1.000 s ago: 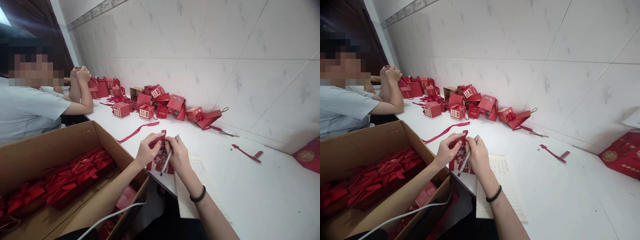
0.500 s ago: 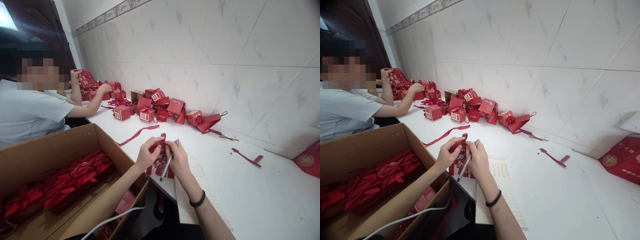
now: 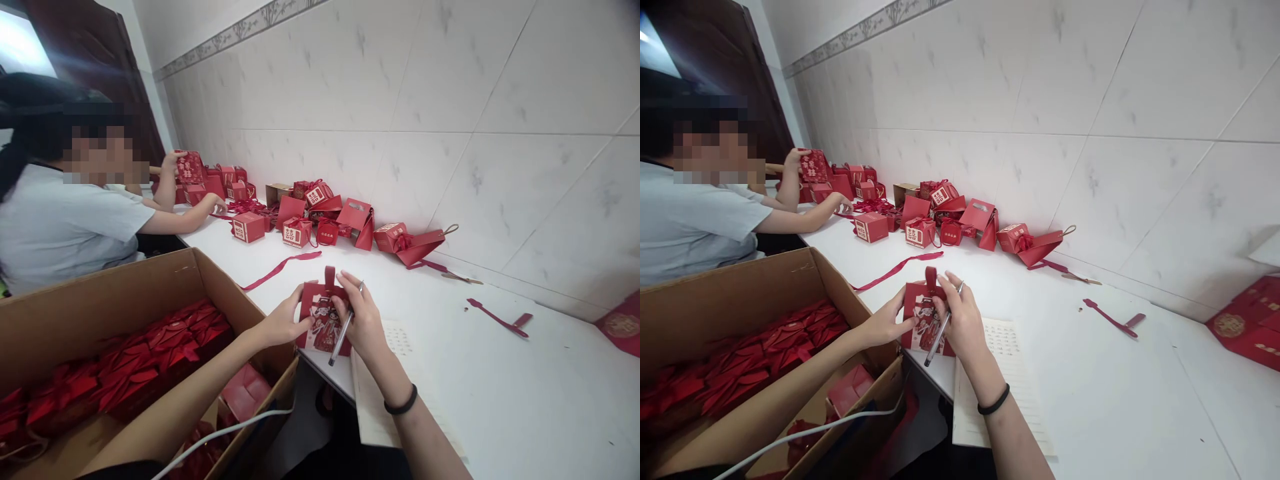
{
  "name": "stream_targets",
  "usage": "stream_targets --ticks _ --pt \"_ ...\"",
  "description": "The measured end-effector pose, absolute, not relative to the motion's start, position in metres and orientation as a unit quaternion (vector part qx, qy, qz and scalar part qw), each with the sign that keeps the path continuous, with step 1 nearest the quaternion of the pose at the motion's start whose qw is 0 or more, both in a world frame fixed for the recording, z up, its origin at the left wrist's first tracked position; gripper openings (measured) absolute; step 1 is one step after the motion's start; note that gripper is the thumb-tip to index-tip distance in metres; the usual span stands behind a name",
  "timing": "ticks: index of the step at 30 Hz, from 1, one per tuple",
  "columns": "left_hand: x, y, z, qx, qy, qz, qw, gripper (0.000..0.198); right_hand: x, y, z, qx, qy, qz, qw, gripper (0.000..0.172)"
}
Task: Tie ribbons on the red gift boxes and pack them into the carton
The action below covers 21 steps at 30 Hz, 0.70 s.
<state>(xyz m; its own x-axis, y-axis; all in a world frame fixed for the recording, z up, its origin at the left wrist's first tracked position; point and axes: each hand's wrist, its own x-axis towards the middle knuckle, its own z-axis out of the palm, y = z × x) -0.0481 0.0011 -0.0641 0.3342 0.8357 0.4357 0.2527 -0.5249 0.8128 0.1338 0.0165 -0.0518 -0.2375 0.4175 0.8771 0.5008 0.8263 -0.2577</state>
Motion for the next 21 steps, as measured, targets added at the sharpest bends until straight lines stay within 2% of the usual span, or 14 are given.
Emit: stream_targets --ticks 3,6,8,12,15,18,21 --pt "-0.056 0.003 -0.060 0.742 0.385 0.453 0.309 0.042 0.145 0.020 -0.049 -0.298 -0.745 -0.050 0.595 0.038" --pt "-0.075 0.007 -0.054 0.674 0.410 0.545 0.282 0.044 0.166 0.026 -0.044 -0.356 -0.704 -0.014 0.615 0.035" --pt "-0.099 0.005 -0.047 0.601 0.422 0.629 0.257 0.048 0.185 0.030 -0.044 -0.418 -0.711 0.030 0.565 0.031" --pt "-0.172 -0.020 -0.025 0.482 0.436 0.720 0.244 0.047 0.229 0.036 -0.056 -0.479 -0.785 0.094 0.382 0.036" --pt "-0.223 -0.053 -0.014 0.440 0.493 0.679 0.321 0.042 0.258 0.032 -0.075 -0.495 -0.806 0.146 0.290 0.040" --pt "-0.252 -0.084 -0.024 0.434 0.575 0.551 0.421 0.036 0.275 0.025 -0.091 -0.519 -0.785 0.164 0.297 0.041" --pt "-0.258 -0.102 -0.055 0.464 0.622 0.482 0.407 0.023 0.276 0.021 -0.096 -0.564 -0.748 0.174 0.304 0.042"
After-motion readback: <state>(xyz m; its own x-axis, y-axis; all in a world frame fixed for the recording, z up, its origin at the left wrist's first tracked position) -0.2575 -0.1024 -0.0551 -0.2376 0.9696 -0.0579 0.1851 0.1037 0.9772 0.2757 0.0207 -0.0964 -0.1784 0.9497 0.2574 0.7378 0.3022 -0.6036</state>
